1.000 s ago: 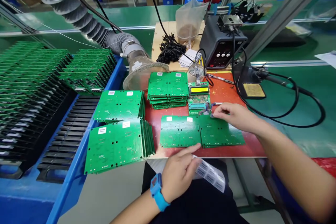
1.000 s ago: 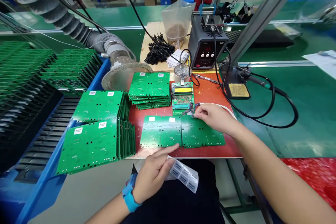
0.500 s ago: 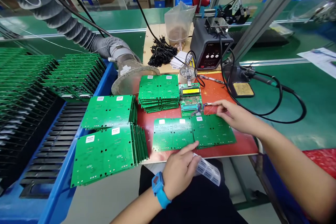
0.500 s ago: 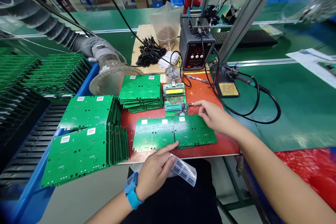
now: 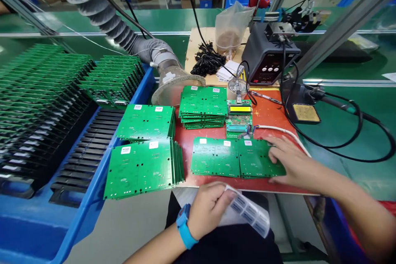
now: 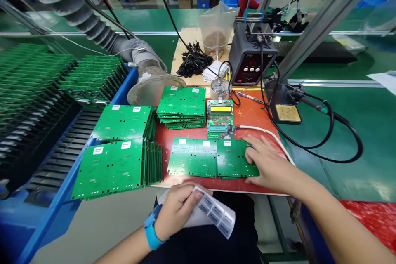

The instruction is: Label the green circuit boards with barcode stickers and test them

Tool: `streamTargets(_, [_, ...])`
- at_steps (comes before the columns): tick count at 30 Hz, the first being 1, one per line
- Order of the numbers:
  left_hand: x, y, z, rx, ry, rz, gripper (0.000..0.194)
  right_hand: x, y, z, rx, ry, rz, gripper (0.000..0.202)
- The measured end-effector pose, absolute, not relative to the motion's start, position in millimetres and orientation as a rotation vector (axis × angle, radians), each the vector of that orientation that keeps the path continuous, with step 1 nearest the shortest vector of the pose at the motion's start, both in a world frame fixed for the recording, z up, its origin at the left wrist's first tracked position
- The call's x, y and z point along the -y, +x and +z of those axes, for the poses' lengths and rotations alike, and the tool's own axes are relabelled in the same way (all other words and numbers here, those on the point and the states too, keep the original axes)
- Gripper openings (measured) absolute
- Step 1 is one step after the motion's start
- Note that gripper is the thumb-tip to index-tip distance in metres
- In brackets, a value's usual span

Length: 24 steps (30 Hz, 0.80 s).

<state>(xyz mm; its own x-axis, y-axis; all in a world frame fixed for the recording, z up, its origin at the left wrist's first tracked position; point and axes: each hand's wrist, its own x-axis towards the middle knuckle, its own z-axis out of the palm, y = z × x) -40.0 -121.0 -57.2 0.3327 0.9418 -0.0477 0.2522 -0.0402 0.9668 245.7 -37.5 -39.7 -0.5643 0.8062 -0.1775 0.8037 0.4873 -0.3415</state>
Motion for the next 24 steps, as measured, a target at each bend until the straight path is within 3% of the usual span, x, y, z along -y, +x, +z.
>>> streamTargets(7, [152.1,-69.5,-62.2,-1.038,0.946,0.869,0.038,30.8,171.6,-18.3,2.677,-1.378,0.516,0.043])
streamTargets(14, [153.6,-85.7,-51.3,-1.091,1.296,0.945,0.018,32.1,94.3,-21.6,2.769,-1.255,0.530,0.035])
streamTargets(17, [155.5,-86.0,-54.5,-1.124,1.183,0.954,0.023,18.5,105.7,3.6,2.739,-1.175,0.481,0.036])
streamTargets(20, [154.4,-76.1,-60.9,-1.064,1.014,0.922,0.030,-25.2,104.4,26.9,2.725,-1.078,0.322,0.049])
streamTargets(22, [149.4,-66.7,-61.3,-1.016,0.940,0.895,0.044,-62.8,92.7,31.9,2.743,-1.130,0.274,0.052])
streamTargets(24, [141.3,-58.2,-57.4,-1.053,0.915,0.875,0.043,-93.2,79.8,29.7,2.788,-1.171,0.281,0.057])
